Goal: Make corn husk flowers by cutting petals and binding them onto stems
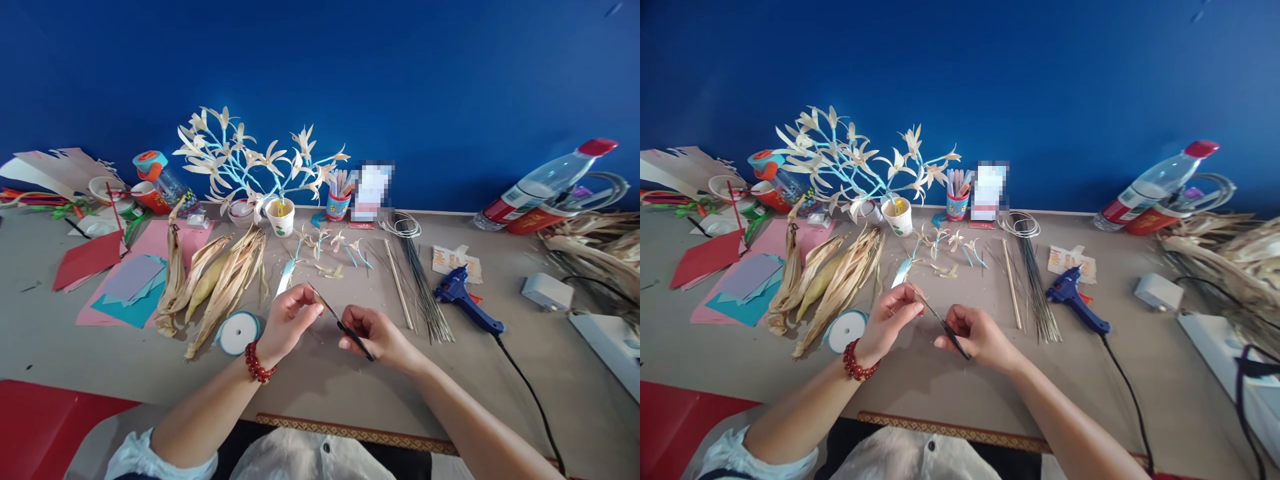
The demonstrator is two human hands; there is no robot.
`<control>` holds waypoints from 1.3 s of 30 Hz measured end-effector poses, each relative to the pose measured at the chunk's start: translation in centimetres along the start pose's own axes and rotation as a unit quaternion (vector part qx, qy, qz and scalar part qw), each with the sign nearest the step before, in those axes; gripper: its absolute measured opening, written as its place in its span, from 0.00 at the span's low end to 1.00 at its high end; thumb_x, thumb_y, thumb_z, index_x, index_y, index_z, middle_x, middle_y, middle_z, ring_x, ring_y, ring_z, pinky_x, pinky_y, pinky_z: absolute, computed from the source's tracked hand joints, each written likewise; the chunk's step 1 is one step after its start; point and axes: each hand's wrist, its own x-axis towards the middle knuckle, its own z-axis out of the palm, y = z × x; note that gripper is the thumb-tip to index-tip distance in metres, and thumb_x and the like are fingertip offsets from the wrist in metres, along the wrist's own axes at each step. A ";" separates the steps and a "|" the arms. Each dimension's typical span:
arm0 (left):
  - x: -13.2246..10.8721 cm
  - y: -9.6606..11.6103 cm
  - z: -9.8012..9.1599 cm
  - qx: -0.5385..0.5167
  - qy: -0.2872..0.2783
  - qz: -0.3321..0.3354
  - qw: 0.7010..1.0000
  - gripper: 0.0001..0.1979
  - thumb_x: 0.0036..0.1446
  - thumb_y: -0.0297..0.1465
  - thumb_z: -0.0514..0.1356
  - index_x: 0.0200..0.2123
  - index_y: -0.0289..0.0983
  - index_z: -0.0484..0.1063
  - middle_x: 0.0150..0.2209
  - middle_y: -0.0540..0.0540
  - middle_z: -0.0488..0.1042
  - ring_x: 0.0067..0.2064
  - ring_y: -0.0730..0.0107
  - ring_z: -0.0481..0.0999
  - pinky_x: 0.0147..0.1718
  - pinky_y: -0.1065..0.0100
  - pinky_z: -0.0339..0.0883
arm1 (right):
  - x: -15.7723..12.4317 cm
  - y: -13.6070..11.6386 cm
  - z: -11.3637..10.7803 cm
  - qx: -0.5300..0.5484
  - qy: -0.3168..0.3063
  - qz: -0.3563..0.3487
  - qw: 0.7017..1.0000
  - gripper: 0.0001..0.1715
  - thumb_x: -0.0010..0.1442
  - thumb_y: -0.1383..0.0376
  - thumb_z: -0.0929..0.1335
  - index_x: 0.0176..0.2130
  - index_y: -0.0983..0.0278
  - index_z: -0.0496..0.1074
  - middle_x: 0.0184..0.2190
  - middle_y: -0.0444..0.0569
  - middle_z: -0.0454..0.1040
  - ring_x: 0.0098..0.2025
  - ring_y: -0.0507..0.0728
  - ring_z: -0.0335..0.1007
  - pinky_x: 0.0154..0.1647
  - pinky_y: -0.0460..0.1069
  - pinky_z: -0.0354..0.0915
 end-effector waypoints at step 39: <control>0.5 -0.4 -0.3 0.017 -0.004 0.027 0.999 0.07 0.61 0.32 0.59 0.30 0.36 0.67 0.34 0.47 0.71 0.34 0.71 0.68 0.36 0.69 0.62 | 0.2 -1.0 -0.9 -0.488 0.181 0.108 0.847 0.21 0.54 0.48 0.72 0.37 0.59 0.67 0.23 0.40 0.74 0.23 0.54 0.67 0.22 0.46 0.43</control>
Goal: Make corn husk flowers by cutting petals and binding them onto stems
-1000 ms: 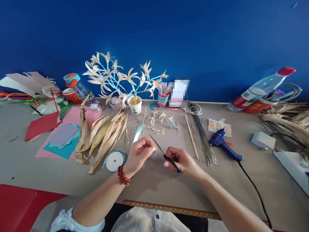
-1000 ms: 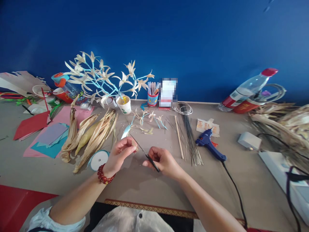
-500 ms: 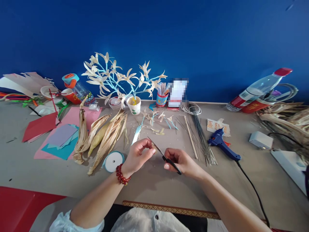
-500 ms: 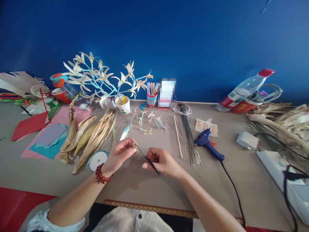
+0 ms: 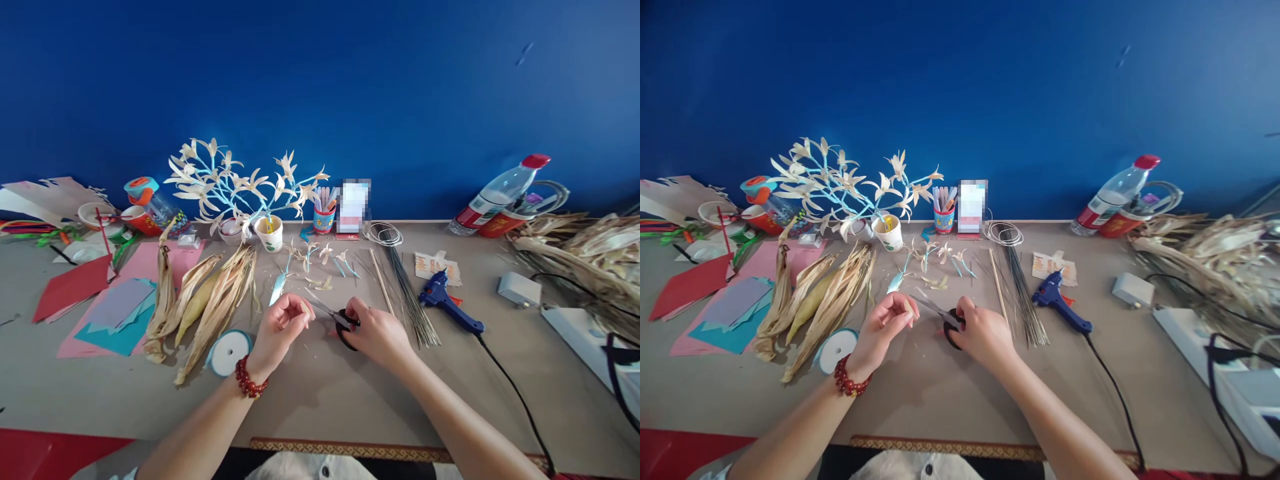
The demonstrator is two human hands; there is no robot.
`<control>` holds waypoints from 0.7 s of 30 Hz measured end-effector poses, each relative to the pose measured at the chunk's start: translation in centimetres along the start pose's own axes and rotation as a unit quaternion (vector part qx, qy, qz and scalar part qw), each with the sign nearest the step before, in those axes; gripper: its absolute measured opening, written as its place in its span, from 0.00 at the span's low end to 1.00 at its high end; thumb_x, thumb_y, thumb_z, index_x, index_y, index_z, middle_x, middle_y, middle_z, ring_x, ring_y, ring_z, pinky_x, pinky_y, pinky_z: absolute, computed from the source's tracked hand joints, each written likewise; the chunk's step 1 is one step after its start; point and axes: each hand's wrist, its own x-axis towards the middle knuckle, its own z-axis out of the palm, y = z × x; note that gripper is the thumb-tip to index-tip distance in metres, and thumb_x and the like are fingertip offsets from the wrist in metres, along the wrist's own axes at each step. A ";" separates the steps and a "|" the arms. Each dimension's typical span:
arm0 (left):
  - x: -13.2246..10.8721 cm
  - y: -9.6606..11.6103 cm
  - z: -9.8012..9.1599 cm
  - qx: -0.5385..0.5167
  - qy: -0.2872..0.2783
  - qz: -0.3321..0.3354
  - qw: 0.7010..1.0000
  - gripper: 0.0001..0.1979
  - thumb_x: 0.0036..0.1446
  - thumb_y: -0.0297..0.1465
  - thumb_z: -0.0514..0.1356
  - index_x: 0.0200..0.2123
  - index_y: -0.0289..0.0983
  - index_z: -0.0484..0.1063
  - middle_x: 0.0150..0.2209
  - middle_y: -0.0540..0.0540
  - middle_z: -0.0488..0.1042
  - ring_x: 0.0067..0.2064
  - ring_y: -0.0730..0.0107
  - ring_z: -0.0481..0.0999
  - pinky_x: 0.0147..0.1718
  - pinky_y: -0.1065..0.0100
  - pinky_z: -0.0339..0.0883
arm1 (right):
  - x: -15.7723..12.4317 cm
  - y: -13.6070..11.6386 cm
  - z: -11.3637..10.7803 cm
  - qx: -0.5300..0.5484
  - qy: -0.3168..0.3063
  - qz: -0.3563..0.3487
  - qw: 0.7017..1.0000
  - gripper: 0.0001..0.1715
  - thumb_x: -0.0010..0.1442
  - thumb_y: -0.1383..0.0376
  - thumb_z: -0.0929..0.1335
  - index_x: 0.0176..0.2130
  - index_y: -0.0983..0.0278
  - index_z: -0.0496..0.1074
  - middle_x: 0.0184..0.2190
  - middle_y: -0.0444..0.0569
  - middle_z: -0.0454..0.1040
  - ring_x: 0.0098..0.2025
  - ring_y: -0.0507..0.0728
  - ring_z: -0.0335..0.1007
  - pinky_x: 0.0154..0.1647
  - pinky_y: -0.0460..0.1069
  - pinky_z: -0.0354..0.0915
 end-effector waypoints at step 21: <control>8.8 -0.9 -0.7 0.588 -0.038 0.126 0.798 0.06 0.61 0.25 0.57 0.34 0.38 0.73 0.34 0.47 0.77 0.35 0.66 0.76 0.35 0.68 0.66 | -0.6 -0.2 -0.5 -0.068 -0.036 -0.086 0.993 0.21 0.52 0.52 0.73 0.41 0.60 0.69 0.44 0.48 0.76 0.35 0.62 0.79 0.23 0.48 0.53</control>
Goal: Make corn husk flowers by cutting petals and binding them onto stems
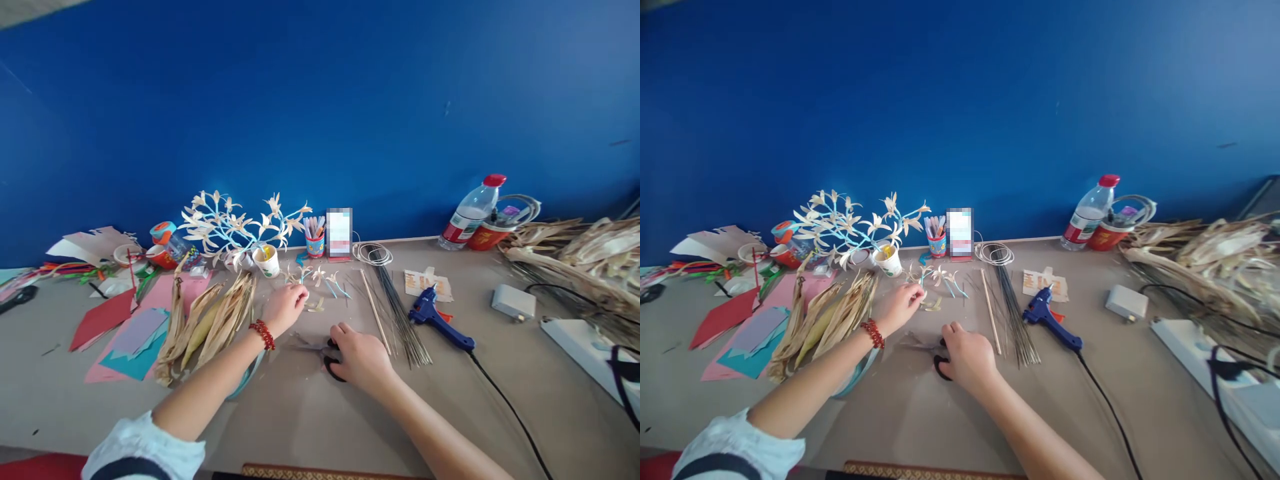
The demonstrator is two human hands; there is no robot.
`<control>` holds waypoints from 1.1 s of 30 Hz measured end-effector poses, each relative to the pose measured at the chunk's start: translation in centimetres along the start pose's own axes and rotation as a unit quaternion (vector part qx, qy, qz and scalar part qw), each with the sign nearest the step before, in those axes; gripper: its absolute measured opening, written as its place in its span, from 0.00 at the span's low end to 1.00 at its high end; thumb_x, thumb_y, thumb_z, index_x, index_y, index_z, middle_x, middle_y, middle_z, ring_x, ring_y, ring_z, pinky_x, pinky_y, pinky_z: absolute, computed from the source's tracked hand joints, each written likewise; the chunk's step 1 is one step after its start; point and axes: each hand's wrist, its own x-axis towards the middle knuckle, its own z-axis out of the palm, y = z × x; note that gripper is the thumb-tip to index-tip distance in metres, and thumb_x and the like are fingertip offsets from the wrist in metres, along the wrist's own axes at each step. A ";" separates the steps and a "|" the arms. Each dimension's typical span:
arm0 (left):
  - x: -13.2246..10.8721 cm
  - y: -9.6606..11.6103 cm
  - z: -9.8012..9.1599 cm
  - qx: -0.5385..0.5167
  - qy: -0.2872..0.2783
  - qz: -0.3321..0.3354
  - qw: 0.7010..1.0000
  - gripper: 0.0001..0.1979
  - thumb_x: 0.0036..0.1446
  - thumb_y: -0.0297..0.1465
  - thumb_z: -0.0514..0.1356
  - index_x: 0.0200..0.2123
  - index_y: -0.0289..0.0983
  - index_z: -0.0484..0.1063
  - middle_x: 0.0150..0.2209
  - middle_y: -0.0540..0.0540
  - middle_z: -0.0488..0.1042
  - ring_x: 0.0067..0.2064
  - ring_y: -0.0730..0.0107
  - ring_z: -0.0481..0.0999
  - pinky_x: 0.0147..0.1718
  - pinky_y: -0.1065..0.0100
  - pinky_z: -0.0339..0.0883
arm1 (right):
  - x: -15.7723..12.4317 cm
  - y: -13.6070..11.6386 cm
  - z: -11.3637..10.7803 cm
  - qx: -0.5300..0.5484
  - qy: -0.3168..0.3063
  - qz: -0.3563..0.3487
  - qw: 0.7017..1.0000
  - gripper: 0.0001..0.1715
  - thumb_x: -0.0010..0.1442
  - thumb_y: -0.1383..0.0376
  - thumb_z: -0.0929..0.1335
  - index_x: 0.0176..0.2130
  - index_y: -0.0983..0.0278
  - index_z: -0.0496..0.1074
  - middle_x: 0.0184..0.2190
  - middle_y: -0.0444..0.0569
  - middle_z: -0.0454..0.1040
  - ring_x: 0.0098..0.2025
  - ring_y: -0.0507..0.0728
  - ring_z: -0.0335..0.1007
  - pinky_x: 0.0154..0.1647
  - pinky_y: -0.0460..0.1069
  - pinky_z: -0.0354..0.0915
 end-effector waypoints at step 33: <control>-0.6 -1.1 -1.0 0.106 0.007 0.148 0.983 0.14 0.65 0.26 0.52 0.47 0.40 0.76 0.39 0.44 0.79 0.43 0.60 0.73 0.45 0.57 0.61 | 0.0 0.6 0.4 0.017 0.012 -0.022 1.000 0.22 0.52 0.53 0.73 0.43 0.61 0.70 0.44 0.49 0.75 0.36 0.61 0.78 0.25 0.48 0.55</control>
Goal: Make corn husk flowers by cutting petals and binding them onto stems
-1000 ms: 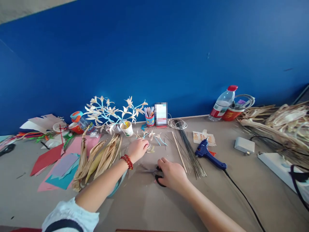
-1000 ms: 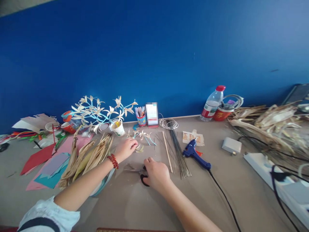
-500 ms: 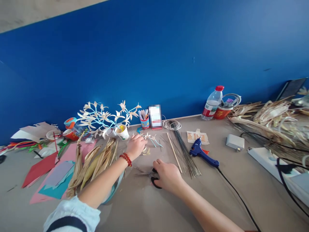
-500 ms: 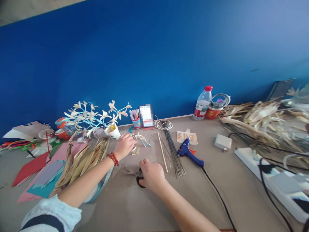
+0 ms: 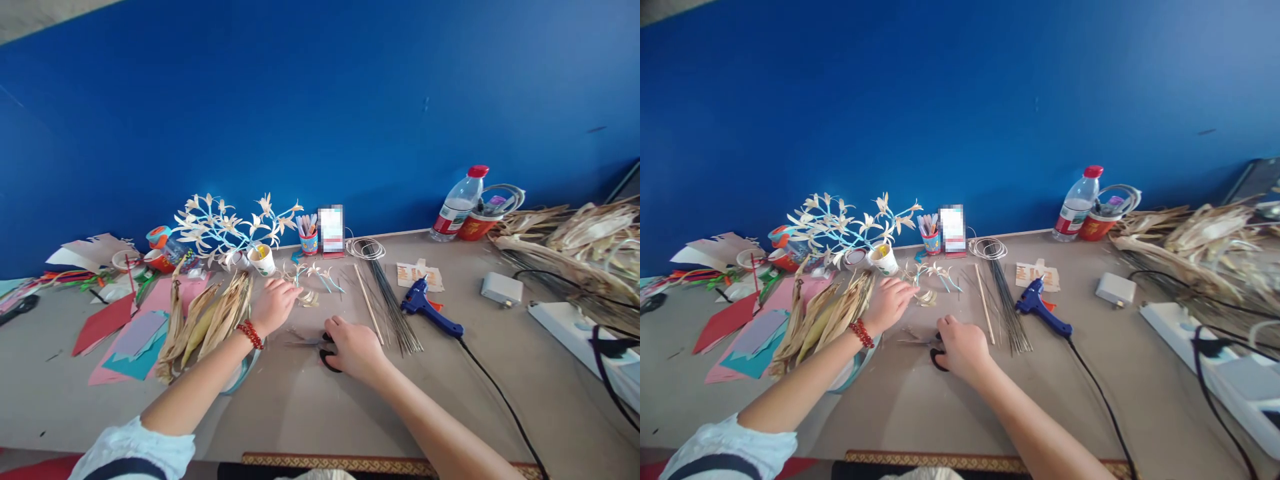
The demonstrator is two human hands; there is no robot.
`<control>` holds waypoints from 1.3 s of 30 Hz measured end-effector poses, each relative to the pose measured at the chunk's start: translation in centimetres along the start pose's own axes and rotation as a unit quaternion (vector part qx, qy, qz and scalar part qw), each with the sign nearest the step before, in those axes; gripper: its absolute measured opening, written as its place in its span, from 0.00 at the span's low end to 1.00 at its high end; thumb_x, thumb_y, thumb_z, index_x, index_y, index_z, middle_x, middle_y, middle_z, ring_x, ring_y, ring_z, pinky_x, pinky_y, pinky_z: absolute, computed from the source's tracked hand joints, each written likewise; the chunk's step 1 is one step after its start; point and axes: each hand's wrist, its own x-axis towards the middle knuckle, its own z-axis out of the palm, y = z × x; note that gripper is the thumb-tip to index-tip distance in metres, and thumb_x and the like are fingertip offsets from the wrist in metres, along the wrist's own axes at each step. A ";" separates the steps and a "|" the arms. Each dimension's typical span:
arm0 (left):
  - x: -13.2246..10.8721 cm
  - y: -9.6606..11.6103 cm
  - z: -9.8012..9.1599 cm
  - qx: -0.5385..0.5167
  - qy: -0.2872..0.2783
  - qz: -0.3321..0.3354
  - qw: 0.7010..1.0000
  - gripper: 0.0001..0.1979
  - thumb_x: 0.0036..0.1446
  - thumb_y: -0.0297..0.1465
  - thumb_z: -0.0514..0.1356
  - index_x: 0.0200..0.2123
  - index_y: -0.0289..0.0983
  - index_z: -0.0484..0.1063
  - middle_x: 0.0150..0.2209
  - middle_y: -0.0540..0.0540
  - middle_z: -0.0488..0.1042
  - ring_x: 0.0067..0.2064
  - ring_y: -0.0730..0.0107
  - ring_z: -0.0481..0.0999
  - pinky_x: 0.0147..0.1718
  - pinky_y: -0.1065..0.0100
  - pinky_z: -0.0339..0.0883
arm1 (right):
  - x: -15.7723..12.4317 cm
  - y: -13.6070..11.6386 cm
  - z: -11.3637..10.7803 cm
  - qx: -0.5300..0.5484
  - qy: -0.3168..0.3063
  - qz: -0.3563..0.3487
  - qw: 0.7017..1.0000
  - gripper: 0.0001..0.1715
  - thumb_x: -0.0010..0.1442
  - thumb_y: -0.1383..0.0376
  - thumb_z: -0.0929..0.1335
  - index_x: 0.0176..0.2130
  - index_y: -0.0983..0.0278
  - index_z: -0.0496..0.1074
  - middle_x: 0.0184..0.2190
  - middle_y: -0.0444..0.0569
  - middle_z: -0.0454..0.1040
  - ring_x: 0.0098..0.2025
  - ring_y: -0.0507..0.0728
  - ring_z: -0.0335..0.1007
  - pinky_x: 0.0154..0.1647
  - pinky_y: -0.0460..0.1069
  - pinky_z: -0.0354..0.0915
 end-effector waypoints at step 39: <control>-10.2 8.5 1.2 -0.020 -0.153 0.048 0.987 0.47 0.61 0.59 0.43 0.71 0.32 0.41 0.72 0.35 0.46 0.73 0.55 0.45 0.69 0.53 0.41 | 2.5 3.9 1.6 0.417 0.318 0.012 0.851 0.20 0.55 0.49 0.72 0.32 0.62 0.67 0.19 0.38 0.62 0.21 0.50 0.53 0.21 0.44 0.50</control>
